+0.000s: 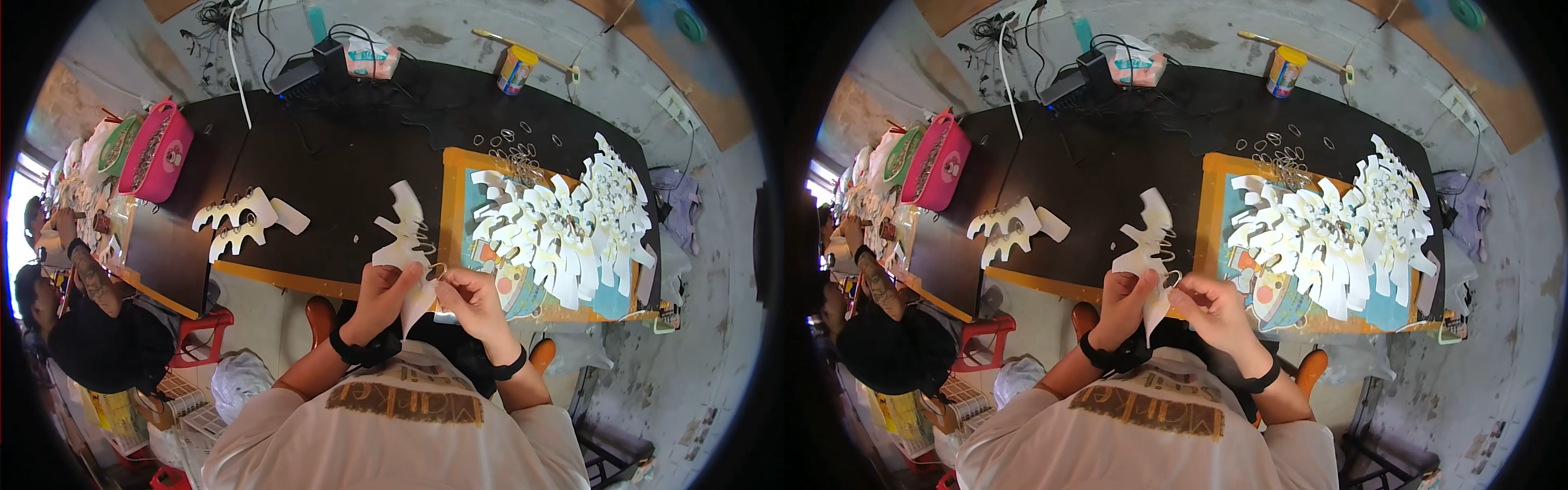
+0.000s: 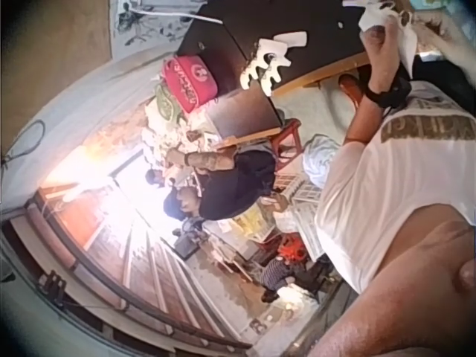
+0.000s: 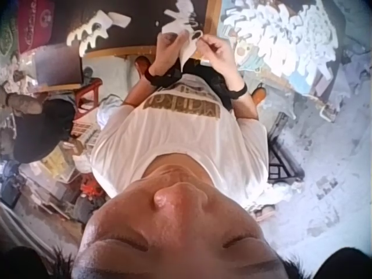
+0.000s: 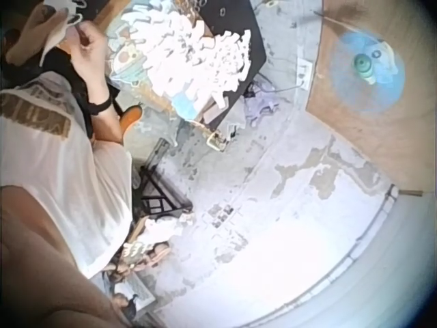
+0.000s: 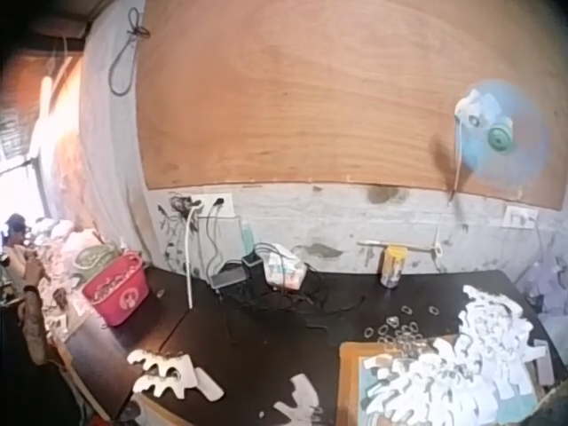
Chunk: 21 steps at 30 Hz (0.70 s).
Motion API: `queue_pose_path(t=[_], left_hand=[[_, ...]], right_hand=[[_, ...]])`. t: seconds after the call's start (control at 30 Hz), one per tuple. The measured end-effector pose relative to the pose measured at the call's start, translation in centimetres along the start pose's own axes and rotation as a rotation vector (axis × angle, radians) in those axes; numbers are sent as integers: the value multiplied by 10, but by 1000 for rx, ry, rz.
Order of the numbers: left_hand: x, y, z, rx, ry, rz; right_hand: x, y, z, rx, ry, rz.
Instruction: Assemble small white shoe components by inserting plastic loops through pre-cut holes.
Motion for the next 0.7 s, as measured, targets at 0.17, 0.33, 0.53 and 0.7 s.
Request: queue_pose_path(t=[0.17, 0.33, 0.53, 0.7], left_hand=[[6, 1, 2, -74, -126, 82], [13, 6, -10, -1, -13, 31], [26, 24, -5, -247, 345, 39], [25, 20, -5, -200, 365, 74]], right_hand=[[-4, 2, 24, -130, 84, -30], [2, 4, 44, -207, 441, -91], [6, 5, 48, -476, 239, 84], [17, 10, 4, -137, -382, 110]])
Point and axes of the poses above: each hand's wrist, its own y-axis away from the middle knuckle, its own x-axis out of the palm, z = x × y, the point moved 6 cm from there along -y, towards the middle knuckle, and after that the axes turned 10 degrees about y, right-handed, at the moved point
